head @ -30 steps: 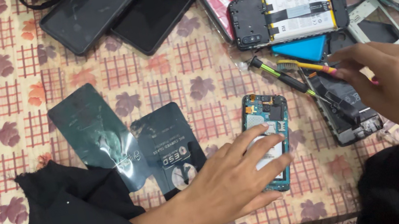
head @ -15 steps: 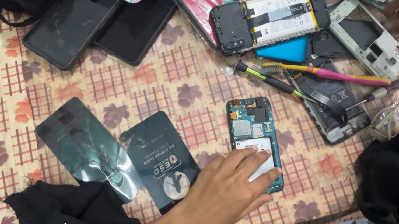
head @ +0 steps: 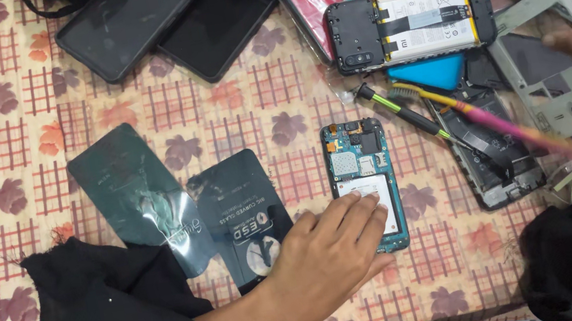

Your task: The person disassembles a white smartphone by removing the back cover and internal components. They use a screwdriver to remove screws, a brush to clean the interior, and tweezers to handle small parts. The person then reassembles the phone by placing the components back and securing the back cover.

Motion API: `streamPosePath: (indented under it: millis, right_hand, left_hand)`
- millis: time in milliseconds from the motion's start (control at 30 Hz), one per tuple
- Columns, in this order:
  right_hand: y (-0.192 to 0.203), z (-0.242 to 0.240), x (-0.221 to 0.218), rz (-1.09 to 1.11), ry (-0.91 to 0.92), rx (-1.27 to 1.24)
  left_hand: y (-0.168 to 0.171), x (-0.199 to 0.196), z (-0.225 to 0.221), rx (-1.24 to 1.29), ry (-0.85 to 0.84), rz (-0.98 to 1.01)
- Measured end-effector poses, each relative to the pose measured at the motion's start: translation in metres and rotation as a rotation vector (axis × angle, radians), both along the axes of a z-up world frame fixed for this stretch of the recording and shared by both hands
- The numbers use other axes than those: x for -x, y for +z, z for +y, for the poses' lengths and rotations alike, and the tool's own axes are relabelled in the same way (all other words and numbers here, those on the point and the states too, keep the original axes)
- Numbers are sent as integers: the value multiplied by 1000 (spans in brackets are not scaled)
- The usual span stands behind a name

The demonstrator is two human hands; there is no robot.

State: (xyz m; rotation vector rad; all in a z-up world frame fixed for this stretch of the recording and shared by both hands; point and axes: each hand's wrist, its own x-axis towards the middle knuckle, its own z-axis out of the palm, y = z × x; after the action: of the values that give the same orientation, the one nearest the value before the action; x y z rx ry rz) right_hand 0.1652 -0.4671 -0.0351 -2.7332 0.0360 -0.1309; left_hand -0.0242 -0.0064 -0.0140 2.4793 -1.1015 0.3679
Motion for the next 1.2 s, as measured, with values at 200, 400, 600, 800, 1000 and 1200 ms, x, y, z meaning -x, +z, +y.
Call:
streamPosePath:
  millis: [200, 400, 600, 800, 1000, 1200]
  right_hand:
    - [-15, -34, -3, -42, -174, -324]
    - [16, 40, 75, -392, 44, -351]
    - [49, 146, 123, -211, 272, -867]
    - [43, 191, 115, 154, 192, -917]
    - [41, 179, 113, 31, 181, -972]
    - [24, 186, 125, 242, 266, -1028]
  left_hand:
    - [2, 0, 1, 31, -14, 34]
    - [-1, -6, 3, 99, -103, 162]
    - [-4, 9, -4, 141, -140, 126]
    - [0, 14, 5, 153, -139, 58]
    - [1, -2, 7, 281, -102, 73]
    - [10, -16, 12, 369, 48, 101]
